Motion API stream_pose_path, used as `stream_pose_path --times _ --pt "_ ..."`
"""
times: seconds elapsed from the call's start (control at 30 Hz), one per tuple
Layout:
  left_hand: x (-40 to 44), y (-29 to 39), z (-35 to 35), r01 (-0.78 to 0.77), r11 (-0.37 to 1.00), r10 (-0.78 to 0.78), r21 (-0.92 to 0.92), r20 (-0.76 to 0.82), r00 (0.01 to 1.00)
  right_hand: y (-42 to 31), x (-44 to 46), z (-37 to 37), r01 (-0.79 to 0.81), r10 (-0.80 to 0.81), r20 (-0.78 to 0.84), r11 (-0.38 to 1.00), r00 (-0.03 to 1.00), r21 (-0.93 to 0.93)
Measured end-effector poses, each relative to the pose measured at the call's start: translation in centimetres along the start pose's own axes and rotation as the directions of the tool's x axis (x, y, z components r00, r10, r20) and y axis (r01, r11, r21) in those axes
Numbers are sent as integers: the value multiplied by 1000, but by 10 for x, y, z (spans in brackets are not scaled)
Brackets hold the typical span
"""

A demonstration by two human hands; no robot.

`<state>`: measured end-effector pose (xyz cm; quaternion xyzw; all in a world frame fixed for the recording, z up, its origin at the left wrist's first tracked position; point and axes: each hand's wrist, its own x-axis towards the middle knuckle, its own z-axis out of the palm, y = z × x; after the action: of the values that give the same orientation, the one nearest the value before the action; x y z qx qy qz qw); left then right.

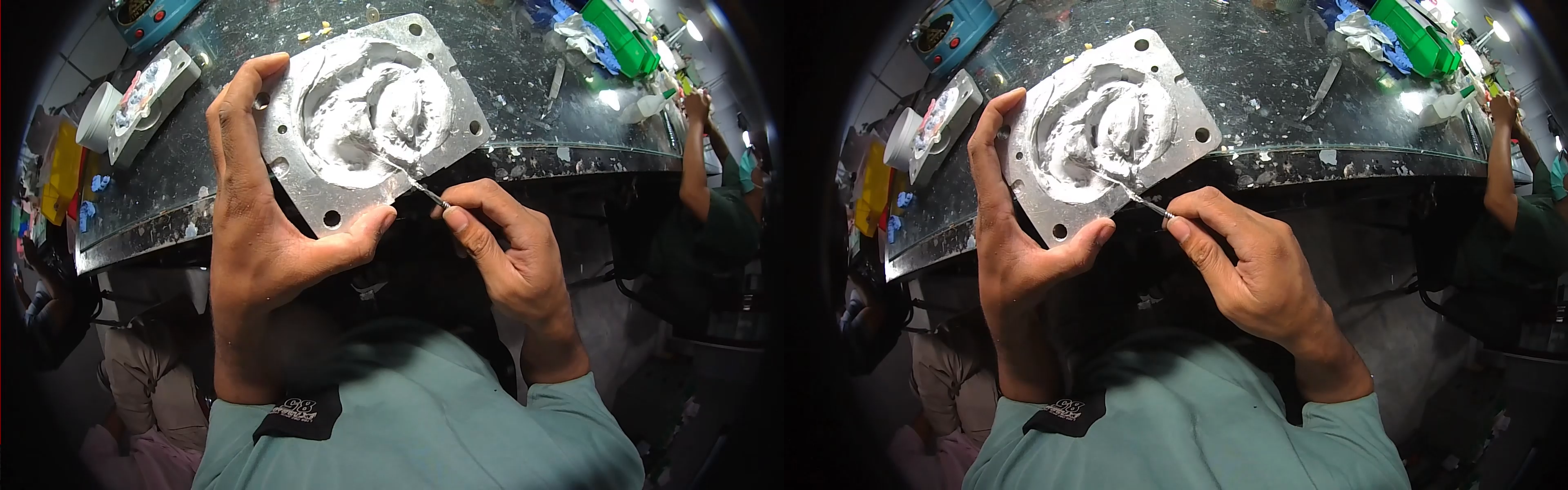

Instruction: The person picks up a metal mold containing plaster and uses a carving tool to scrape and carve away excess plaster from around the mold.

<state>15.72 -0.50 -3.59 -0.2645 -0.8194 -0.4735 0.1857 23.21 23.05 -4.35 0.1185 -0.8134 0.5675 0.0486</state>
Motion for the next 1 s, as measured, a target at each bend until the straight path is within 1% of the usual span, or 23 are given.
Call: stream_pose_path --times 0.07,0.17,0.27,0.47,0.57,0.63,0.73,0.8,0.83,0.9,1.0 --pt "0 -1 0 -6 1000 6 1 3 1000 -7 0 -2 -42 42 2 999 999 -9" --pt "1 -2 -1 -19 1000 19 18 8 1000 -1 1 -1 55 -56 -22 998 998 -34" --pt "0 -2 0 -17 1000 17 -7 4 1000 -6 1 -2 -29 30 -5 1000 1000 2" --pt "0 -3 1 -11 1000 11 -9 5 1000 2 1 -1 36 -36 -10 999 999 -4" --pt "1 -2 -1 -12 1000 12 5 12 1000 -6 -2 -1 -55 58 -29 995 998 80" --pt "1 -1 -1 -12 1000 12 9 17 1000 -8 1 0 43 -35 -90 995 995 90" --pt "1 -1 0 -21 1000 21 3 11 1000 -15 13 -6 217 -231 -95 966 968 -139" --pt "1 -2 0 -23 1000 23 -10 8 1000 -20 21 -6 308 -342 -62 900 938 -309" --pt "1 -3 1 -17 1000 17 -22 9 1000 -26 24 -6 330 -367 -60 887 928 -322" --pt "0 -3 0 -9 1000 10 -21 4 1000 -35 30 -2 332 -381 -109 890 918 -313" --pt "0 -1 0 -20 1000 20 -3 -2 1000 -35 40 -6 381 -439 -79 844 895 -377"
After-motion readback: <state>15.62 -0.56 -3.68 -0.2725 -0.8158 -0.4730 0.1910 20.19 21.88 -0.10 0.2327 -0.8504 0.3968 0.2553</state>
